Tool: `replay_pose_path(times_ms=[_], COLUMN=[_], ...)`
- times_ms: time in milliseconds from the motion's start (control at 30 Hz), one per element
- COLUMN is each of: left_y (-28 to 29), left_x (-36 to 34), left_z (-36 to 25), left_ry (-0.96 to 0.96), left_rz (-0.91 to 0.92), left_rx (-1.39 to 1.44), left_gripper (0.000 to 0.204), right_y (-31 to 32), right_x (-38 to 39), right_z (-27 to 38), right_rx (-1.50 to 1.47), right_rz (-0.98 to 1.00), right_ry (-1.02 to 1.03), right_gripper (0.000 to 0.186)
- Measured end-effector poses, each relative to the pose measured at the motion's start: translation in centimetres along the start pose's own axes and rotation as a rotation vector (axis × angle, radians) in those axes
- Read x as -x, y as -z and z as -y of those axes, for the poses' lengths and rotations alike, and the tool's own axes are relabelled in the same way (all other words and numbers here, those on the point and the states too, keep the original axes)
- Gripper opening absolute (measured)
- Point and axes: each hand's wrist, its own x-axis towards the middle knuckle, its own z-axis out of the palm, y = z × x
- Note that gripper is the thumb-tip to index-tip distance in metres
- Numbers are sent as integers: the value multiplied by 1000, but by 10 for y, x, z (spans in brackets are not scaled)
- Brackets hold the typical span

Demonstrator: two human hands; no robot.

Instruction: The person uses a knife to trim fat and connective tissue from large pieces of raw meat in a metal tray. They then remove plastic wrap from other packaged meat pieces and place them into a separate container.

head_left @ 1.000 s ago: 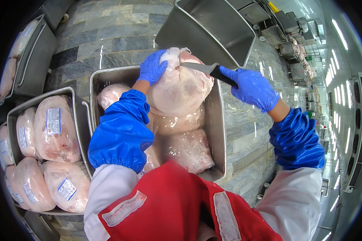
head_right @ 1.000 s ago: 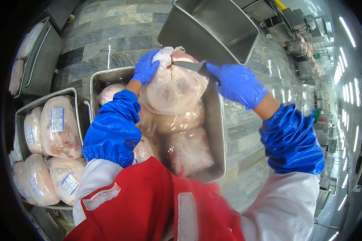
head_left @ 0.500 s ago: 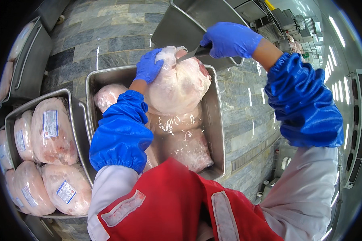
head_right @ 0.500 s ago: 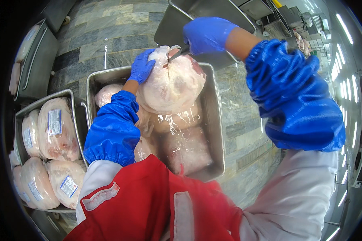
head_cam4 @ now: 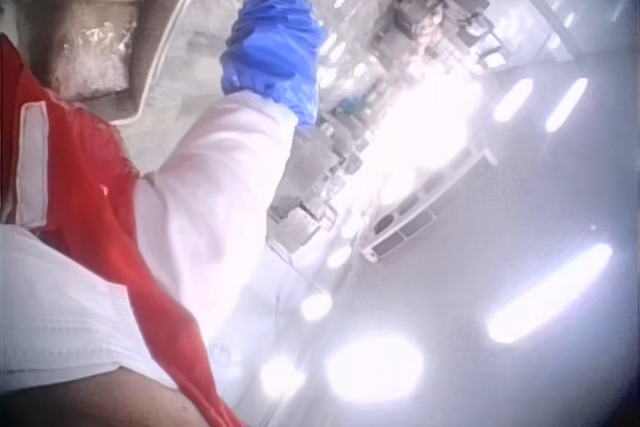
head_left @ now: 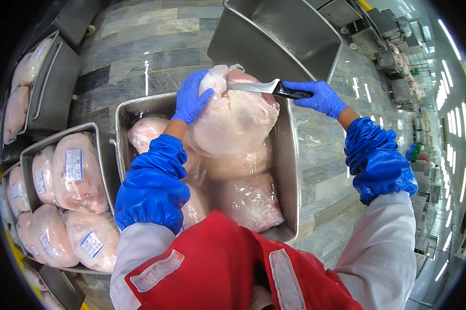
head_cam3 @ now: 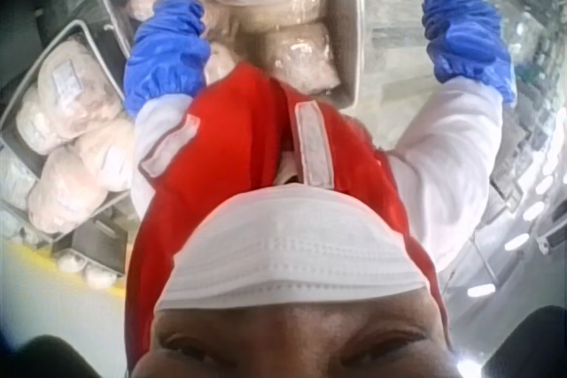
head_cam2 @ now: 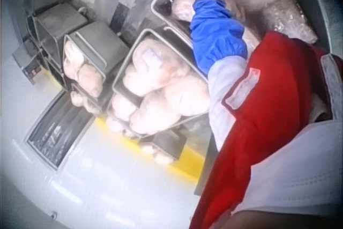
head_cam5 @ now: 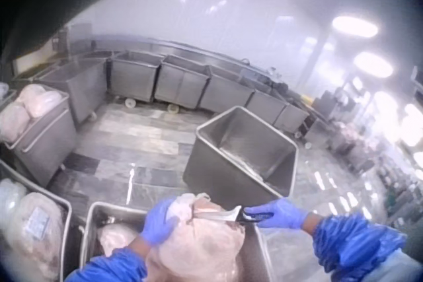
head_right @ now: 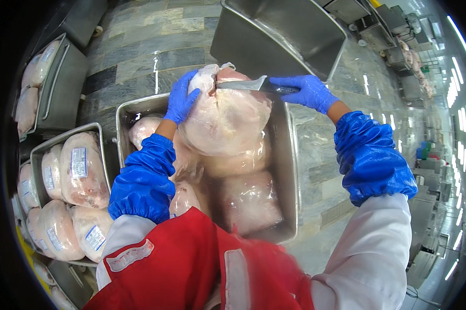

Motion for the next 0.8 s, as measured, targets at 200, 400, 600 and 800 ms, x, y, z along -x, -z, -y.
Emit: replay_pose_path(times_ms=[200, 400, 600, 800], left_y=[13, -6, -13, -7], left_x=[-18, -35, -38, -35], left_z=[-48, -58, -42, -44], left_ry=[-229, -70, -74, -15], left_rz=[229, 320, 216, 226], left_rx=[-239, -311, -265, -267], left_gripper=[55, 32, 25, 26], right_y=[-21, -51, -54, -10], right_x=[3, 10, 41, 88], right_z=[-46, -88, -59, 47], right_rx=[-158, -280, -21, 520], right_rz=[4, -96, -117, -89], right_ry=[22, 136, 17, -86], right_gripper=[51, 51, 51, 45])
